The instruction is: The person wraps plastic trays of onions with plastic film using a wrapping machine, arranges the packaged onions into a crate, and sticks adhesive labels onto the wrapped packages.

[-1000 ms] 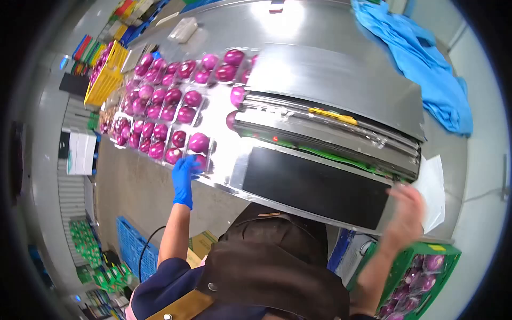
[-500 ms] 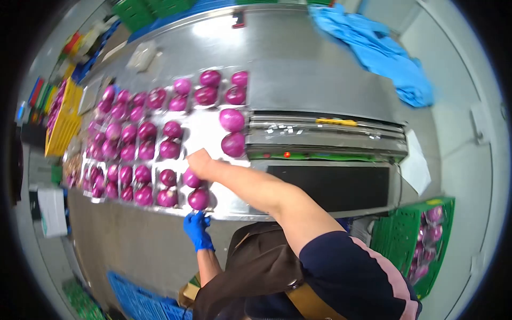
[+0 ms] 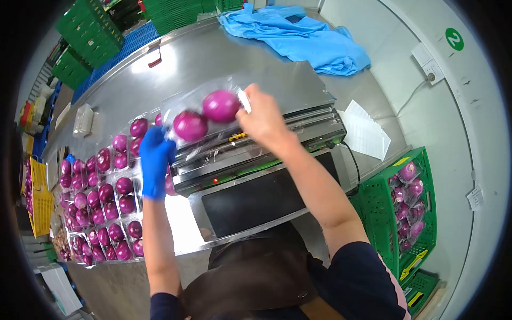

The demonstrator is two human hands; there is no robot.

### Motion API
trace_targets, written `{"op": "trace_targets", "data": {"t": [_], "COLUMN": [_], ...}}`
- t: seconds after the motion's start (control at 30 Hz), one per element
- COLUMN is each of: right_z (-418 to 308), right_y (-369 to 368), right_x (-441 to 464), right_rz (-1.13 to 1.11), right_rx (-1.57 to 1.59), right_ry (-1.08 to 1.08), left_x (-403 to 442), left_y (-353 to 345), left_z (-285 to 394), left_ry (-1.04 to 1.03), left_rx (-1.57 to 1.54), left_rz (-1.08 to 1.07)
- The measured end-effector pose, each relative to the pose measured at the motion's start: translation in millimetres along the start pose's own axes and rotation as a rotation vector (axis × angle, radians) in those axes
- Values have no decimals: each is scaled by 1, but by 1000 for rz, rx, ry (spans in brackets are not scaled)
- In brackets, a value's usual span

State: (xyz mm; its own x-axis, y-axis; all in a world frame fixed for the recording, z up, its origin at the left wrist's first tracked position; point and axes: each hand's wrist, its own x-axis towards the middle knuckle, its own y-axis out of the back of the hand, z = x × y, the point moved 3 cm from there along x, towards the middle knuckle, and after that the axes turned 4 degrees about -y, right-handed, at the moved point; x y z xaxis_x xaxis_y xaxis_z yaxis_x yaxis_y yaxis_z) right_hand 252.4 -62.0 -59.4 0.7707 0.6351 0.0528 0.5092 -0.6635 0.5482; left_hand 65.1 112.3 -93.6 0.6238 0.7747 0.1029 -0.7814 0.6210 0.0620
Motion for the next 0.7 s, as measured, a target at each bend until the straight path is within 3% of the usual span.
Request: {"op": "trace_targets", "data": {"t": [0.1,0.23,0.33,0.37,0.43,0.5,0.6,0.7], "right_z": [41,70,97,98,120,126,134,144], "right_y": [27,40,79,109,140,141,134,128], "right_x": [23,20,8,4,-5,-7,0,0], "right_rz": [47,-82,-244,-209,-212,-307,-324,-331], "right_rx": [6,108,261,-152,-550,-672,-791,-827], "right_ry": [-91,-153,-27,183,589,639,733,746], "left_x": [54,61,23,18,1,-5,-15,-23], "left_y": [-60,-72,-39,-14,23,37,24,19], "left_z": [-7,-21,-12,-21,-14,-4,6,11], "left_ry": [113,168,-9,-147,-484,-604,-593,-530], "left_rx": [54,42,118,484,801,925,774,751], "left_rz": [-232,-285,-303,-260,-426,-442,-361,-452]}}
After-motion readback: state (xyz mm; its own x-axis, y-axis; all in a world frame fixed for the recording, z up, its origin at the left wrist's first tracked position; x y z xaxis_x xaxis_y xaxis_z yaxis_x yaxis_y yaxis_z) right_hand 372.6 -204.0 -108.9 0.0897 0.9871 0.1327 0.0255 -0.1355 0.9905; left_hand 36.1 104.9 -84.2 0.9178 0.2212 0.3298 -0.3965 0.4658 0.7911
